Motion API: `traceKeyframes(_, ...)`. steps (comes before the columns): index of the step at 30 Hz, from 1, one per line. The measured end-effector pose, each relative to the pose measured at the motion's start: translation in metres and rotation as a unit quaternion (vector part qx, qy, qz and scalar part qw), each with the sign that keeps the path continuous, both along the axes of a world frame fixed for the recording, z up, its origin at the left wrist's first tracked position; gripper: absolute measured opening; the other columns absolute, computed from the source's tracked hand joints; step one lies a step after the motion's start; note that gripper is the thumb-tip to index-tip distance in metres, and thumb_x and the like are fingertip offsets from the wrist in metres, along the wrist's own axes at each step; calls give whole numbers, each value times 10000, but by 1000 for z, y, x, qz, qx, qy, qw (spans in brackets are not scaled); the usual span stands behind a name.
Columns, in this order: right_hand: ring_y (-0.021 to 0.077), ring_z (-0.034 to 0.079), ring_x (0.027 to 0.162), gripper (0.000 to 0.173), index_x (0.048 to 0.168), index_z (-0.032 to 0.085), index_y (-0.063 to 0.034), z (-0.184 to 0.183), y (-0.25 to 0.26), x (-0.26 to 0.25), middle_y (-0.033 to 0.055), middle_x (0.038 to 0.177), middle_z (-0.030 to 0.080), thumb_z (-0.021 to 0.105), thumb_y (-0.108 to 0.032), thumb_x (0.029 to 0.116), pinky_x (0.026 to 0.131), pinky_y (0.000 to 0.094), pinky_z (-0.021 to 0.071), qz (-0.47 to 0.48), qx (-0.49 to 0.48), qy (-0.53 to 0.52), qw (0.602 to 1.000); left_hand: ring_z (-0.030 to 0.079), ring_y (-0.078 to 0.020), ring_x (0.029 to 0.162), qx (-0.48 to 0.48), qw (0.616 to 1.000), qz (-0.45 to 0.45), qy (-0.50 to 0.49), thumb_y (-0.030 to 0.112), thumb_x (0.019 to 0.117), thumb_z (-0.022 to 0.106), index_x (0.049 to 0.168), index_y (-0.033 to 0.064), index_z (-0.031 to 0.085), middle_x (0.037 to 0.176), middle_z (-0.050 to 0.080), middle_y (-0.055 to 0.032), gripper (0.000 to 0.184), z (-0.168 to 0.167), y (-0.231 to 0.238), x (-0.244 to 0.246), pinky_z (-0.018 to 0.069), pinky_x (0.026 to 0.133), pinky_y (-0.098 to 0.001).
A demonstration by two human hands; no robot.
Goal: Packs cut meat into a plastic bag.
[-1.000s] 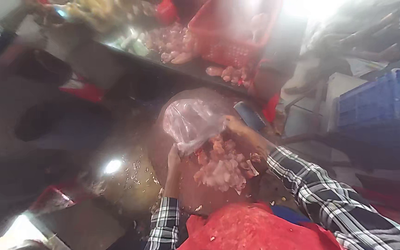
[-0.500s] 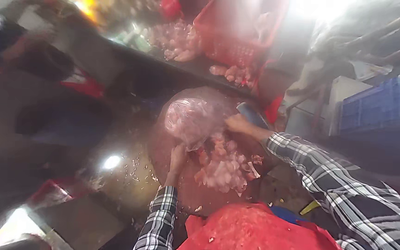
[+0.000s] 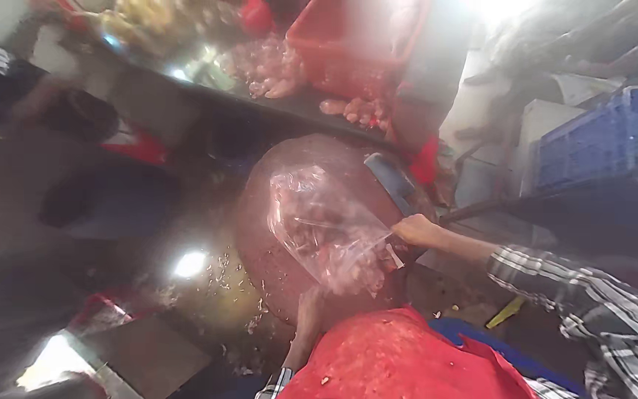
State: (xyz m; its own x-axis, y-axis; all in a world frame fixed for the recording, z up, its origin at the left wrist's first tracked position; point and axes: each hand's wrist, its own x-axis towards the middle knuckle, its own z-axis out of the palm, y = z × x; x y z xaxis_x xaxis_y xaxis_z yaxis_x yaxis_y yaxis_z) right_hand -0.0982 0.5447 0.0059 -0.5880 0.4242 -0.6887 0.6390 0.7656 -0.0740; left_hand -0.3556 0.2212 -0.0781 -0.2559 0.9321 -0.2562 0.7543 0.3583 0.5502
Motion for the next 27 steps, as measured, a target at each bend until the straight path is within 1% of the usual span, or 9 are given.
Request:
traceKeyframes(3,452,666,1111,361,1231,664,-109,-10,-32,30,217,1150,707,388,-286,1083,881,701,507,-121,-50,49,990,703,-231,1009,18,998,-55,-19,174,936,618,1027,121,754,1076,734,-59,172,1,-13,13,570,897,-491)
traceKeyframes(6,347,735,888,478,1392,565,-134,-20,-82,43,189,1102,714,308,-422,1110,788,573,597,-315,-144,132,929,698,-246,1019,-2,996,-83,-32,272,914,697,1074,141,766,1152,717,-71,218,6,-14,25,569,885,-490)
traceKeyframes(10,364,746,924,579,1561,359,-252,-34,-158,22,171,1318,639,377,-570,1076,693,578,645,-562,-329,282,704,677,-249,1045,-57,994,-83,-31,394,930,682,1030,115,734,1145,684,-93,301,7,1,42,567,917,-467)
traceKeyframes(13,358,700,1114,625,1600,299,-236,-47,-188,-8,163,1410,589,358,-577,1078,817,606,631,-621,-367,374,584,685,-275,1046,-53,996,-57,-41,427,932,677,962,67,727,1083,701,-128,364,3,10,53,570,911,-489)
traceKeyframes(17,199,541,1350,659,1606,313,-150,-68,-199,-47,96,1525,508,275,-563,1094,1100,459,491,-657,-368,447,483,703,-292,945,-58,995,15,-78,405,922,665,983,46,716,948,715,-130,367,7,21,62,564,869,-522)
traceKeyframes(20,225,670,1054,570,1426,502,-134,-45,-189,-93,109,1210,671,275,-543,1100,855,452,582,-710,-388,452,376,719,-270,954,-21,984,106,-138,306,939,653,1101,54,717,980,738,-124,306,29,30,60,566,893,-538)
traceKeyframes(22,240,675,991,576,1411,503,-124,-16,-175,-123,125,1162,674,266,-547,1100,803,457,582,-703,-408,449,372,714,-238,908,46,962,180,-201,179,939,635,1139,15,696,968,732,-126,265,53,34,51,582,858,-499)
traceKeyframes(25,198,656,845,473,1331,533,-104,35,-150,-177,107,1028,662,308,-460,1117,718,398,573,-651,-404,479,428,669,-169,757,167,887,281,-327,60,940,564,1133,-22,626,855,686,-89,219,104,48,19,586,708,-379)
traceKeyframes(27,194,635,807,412,1273,568,-85,52,-125,-207,108,985,636,346,-395,1117,706,396,563,-577,-398,470,536,617,-142,677,239,839,309,-379,47,922,516,1078,-4,562,773,624,-50,171,129,61,-14,552,635,-336)
